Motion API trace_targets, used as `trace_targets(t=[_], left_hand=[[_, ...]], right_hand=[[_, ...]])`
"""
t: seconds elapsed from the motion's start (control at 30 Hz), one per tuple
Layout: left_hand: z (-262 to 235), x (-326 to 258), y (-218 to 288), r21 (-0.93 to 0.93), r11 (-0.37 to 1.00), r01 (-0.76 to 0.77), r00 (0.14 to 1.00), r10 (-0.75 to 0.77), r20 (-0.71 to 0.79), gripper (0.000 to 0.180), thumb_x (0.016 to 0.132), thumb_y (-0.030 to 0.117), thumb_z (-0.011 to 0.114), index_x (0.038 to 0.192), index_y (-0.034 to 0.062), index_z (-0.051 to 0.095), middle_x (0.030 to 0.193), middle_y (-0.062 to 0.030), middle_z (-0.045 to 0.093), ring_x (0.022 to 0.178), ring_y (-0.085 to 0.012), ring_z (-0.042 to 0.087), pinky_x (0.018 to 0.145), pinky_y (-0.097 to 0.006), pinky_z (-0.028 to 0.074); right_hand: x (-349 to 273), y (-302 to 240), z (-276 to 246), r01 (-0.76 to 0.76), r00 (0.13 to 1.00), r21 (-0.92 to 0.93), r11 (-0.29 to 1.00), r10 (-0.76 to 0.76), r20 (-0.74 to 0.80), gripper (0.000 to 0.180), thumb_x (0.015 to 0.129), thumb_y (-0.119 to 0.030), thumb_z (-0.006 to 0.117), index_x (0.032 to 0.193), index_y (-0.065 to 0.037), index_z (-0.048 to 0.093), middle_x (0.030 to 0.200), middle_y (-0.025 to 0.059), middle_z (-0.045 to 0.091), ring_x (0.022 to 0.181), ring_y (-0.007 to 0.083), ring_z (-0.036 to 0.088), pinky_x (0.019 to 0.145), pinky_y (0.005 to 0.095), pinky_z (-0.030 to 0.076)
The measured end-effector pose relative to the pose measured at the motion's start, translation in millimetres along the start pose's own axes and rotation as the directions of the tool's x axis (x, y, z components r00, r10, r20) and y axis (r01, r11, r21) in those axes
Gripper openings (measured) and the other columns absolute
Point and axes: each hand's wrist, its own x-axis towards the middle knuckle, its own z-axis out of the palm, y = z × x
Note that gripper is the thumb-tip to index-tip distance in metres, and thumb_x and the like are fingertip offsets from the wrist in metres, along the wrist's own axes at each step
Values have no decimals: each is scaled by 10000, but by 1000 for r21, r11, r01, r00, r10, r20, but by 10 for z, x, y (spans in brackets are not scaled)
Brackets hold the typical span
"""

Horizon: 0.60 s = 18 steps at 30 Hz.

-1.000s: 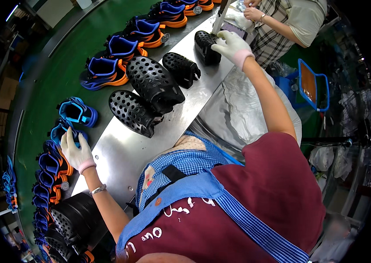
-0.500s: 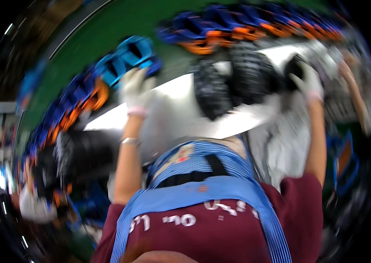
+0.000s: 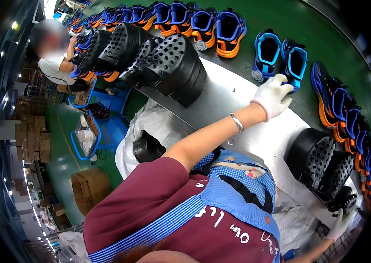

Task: The person inserts black plastic shoe lasts into blue and orange athletic shoes on a factory assembly line. They handle the shoes and lasts one at a time, placing the lasts inside the shoes and arranging them in a row.

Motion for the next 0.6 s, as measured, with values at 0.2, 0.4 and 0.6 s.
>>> trace_targets(t=[0.2,0.4,0.6], left_hand=[[-100,80,163,-58,998,-4,1000,6,23,253,785,240,683,1003,112,695,1108,-121,576,1017,-305,580,873,-404,507],[-162,233,543,-545,836,-59,981,149,122,373,799,346,711,1054,74,692,996,-162,627,962,-302,625,863,-359,513],[-317,249,650,-875,271,402,816,327,476,516,948,317,596,1323,-17,474,1208,-123,614,1096,-210,616,925,-353,514]], right_hand=[[233,-437,-427,56,998,97,994,-53,-26,431,934,-177,650,1264,58,502,1177,132,589,1096,213,536,975,315,403],[111,-1902,-553,376,926,246,893,-352,-137,423,885,-30,667,1274,18,508,1207,93,557,1097,191,547,959,294,431],[-467,-4159,-401,819,512,262,511,-856,70,429,610,-91,812,969,-21,588,1022,135,567,957,316,577,836,367,475]])
